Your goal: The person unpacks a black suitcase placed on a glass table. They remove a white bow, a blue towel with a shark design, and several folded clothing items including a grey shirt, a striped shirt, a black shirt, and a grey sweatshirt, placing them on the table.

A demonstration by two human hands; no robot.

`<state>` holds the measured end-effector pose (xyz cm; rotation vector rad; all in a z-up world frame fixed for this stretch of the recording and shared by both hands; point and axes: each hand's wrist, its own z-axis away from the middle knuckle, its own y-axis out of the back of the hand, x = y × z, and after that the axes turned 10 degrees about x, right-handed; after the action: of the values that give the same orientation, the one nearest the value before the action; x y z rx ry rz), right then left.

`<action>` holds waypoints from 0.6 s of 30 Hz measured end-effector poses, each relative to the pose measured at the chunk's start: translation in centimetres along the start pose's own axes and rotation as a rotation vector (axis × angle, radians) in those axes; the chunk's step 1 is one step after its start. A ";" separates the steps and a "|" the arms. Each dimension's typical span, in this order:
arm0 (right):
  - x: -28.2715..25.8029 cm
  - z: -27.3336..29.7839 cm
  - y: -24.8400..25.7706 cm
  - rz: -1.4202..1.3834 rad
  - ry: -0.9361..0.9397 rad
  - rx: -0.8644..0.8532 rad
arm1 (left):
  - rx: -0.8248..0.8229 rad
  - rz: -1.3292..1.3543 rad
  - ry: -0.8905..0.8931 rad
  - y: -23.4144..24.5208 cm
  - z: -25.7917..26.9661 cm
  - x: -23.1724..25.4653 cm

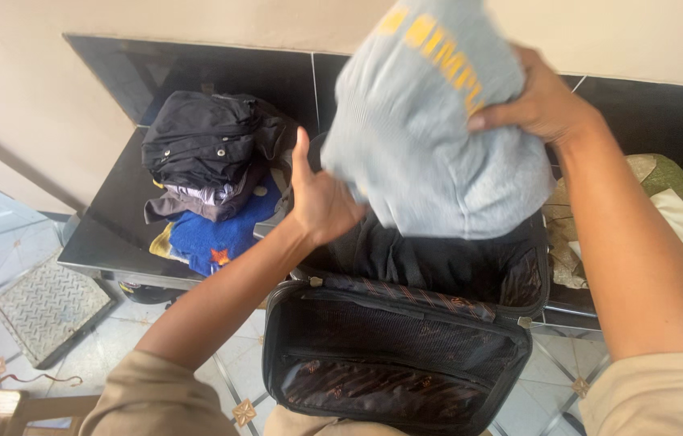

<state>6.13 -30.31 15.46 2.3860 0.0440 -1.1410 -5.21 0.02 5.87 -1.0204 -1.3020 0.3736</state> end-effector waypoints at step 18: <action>9.0 -3.3 -10.1 0.295 -0.516 -0.424 | 0.525 -1.278 0.371 1.0 5.2 0.0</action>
<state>11.96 -21.58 6.36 1.6198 -0.2106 -1.3998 -9.60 2.67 4.77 0.2736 -1.1714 -0.4313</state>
